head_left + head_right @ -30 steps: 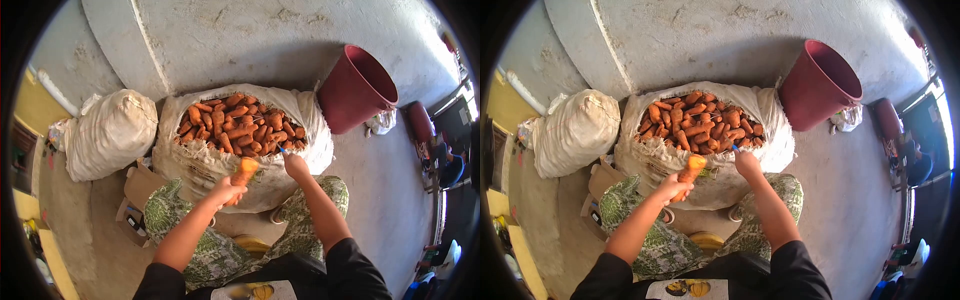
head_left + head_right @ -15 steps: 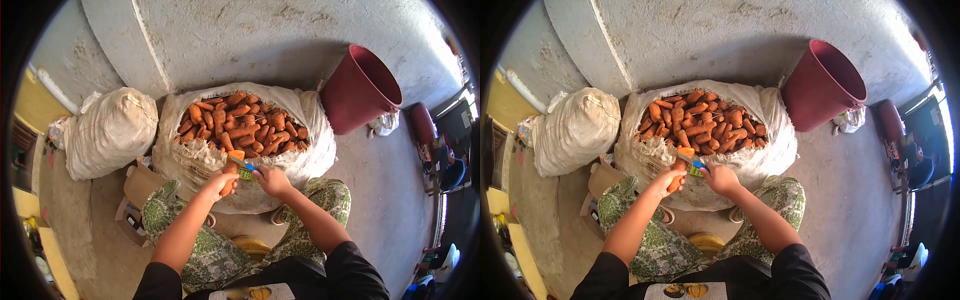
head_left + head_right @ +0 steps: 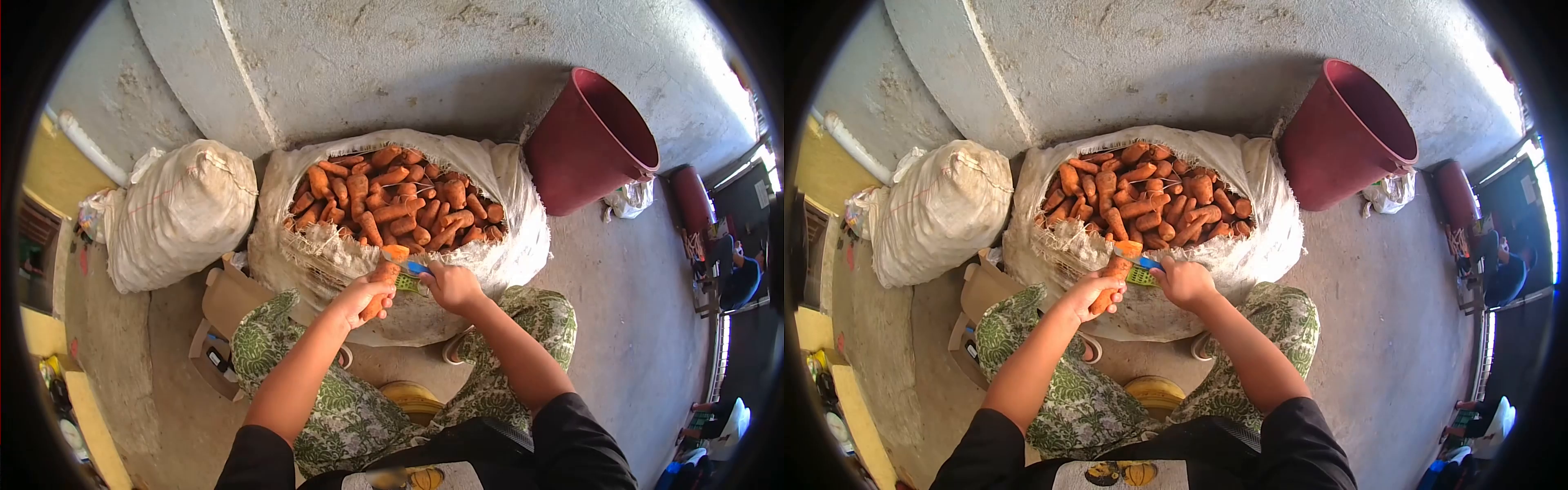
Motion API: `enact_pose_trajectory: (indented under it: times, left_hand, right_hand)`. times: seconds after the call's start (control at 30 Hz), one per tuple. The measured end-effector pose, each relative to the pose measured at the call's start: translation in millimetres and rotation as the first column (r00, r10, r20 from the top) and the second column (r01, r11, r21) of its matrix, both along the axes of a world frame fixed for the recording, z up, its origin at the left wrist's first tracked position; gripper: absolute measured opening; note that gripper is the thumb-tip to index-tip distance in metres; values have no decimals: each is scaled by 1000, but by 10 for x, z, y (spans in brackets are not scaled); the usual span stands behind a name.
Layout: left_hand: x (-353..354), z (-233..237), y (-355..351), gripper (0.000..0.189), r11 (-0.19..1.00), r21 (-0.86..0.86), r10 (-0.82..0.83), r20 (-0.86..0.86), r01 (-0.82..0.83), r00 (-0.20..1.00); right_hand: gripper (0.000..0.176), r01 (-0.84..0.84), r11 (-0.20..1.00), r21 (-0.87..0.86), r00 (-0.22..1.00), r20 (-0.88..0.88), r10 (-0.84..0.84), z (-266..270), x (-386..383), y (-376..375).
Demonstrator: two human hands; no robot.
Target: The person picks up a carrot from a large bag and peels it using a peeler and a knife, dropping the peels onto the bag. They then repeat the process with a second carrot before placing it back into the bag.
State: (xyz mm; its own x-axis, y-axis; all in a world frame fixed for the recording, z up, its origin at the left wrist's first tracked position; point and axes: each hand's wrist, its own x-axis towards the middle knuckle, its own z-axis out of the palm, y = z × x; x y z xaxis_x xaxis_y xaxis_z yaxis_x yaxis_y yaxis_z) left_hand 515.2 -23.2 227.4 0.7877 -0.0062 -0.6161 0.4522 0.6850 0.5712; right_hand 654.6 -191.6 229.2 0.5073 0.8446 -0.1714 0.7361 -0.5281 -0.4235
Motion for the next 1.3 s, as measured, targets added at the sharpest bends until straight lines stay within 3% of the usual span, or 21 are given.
enact_pose_trajectory:
  times: [0.1,0.17,0.2,0.23,0.3,0.37,0.43,0.5,0.57,0.63,0.73,0.97,1.07,1.13,1.17,1.23,1.3]
  left_hand:
    - [-9,-74,14,23,999,-41,28,-8,-29,1000]
    - [-19,-51,20,29,999,-33,-2,1,2,1000]
    - [-48,37,-14,29,999,-36,0,0,0,1000]
    - [-93,187,-51,32,995,-57,-80,58,83,995]
    - [-136,251,-43,35,980,-68,-176,117,185,977]
    - [-144,195,-51,36,999,-18,-36,42,37,998]
    - [-109,126,15,35,999,14,-43,61,42,997]
    - [-78,80,79,30,1000,-1,-18,54,18,998]
    - [-71,58,69,24,999,-37,5,67,-3,998]
    - [-54,30,72,22,988,-145,62,37,-57,997]
    - [-45,41,70,21,991,-115,71,35,-67,997]
    - [-22,-38,99,22,985,-154,89,28,-83,996]
    - [-5,-17,84,26,992,-101,84,22,-81,996]
    - [21,16,64,32,939,344,7,-23,2,1000]
    - [24,11,79,32,939,344,8,-25,1,1000]
    - [38,1,115,37,850,521,113,-33,-80,993]
    - [29,0,184,40,826,554,138,-26,-100,990]
  right_hand:
    - [37,23,997,-69,1000,17,-22,-26,-10,56]
    - [41,248,961,-125,969,31,-246,-266,92,65]
    - [44,226,964,-140,974,27,-225,-433,323,-65]
    - [47,210,966,-152,978,21,-209,-542,563,-195]
    - [49,351,917,-191,934,3,-357,-486,675,-192]
    - [48,378,913,-152,922,-29,-386,-298,571,-129]
    - [46,419,907,-45,899,-123,-421,-236,429,-108]
    - [44,393,917,-74,905,-149,-399,-128,276,-24]
    - [41,256,966,-35,946,-194,-258,48,115,69]
    - [38,217,976,2,961,-175,-213,154,1,86]
    - [34,98,992,78,990,-110,-89,191,-95,96]
    - [34,76,996,47,993,-96,-72,207,-123,91]
    - [36,81,996,31,992,-102,-77,189,-121,87]
    - [39,232,968,92,950,-236,-205,138,-69,92]
    - [39,231,969,92,950,-238,-204,102,-6,110]
    - [42,374,925,-66,862,-343,-373,-26,167,132]
    - [45,393,918,-58,845,-372,-385,-440,294,101]
